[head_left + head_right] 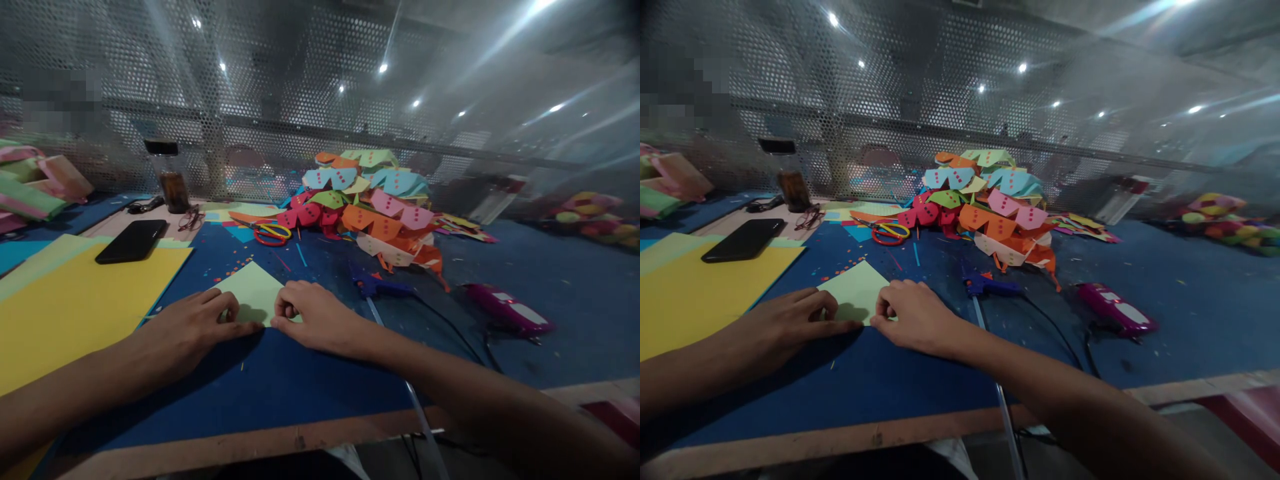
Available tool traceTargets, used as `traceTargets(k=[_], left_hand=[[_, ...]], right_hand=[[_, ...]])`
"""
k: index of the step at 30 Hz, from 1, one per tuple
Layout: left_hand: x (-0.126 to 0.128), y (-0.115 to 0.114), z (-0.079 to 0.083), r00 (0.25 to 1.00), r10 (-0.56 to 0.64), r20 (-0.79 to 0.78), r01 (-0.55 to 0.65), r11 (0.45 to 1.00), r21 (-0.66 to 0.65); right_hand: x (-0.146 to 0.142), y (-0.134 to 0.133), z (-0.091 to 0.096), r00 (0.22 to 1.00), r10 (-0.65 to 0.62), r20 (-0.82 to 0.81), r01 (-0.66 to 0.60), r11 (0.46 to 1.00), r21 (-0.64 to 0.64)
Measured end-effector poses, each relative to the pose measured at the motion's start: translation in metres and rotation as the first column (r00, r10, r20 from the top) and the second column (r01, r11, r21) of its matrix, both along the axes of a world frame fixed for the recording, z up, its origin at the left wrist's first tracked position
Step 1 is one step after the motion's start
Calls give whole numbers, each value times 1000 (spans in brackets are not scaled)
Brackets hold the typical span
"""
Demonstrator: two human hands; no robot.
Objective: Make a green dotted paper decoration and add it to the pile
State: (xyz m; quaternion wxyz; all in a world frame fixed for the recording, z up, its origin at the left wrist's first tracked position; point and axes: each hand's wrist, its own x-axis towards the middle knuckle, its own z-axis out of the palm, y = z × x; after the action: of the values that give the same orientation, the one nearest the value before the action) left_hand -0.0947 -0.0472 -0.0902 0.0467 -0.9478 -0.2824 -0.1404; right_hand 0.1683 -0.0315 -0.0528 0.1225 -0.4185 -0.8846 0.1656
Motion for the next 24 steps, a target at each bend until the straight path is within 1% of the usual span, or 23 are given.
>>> traceTargets(k=[8, 15, 20, 24], left_hand=[[6, -2, 5, 997, 9, -81, -9, 1000, -4], [8, -5, 10, 996, 19, -86, -17, 1000, 20], [6, -3, 7, 997, 5, -72, -4, 1000, 19], [5, -2, 4, 997, 6, -76, -6, 1000, 8]], right_hand=[[-5, -3, 1, 998, -49, 37, 47, 998, 40], [-2, -2, 2, 996, -44, 80, 40, 998, 51], [4, -1, 5, 994, -31, 103, 25, 998, 51], [10, -1, 8, 994, -24, 107, 23, 1000, 11]])
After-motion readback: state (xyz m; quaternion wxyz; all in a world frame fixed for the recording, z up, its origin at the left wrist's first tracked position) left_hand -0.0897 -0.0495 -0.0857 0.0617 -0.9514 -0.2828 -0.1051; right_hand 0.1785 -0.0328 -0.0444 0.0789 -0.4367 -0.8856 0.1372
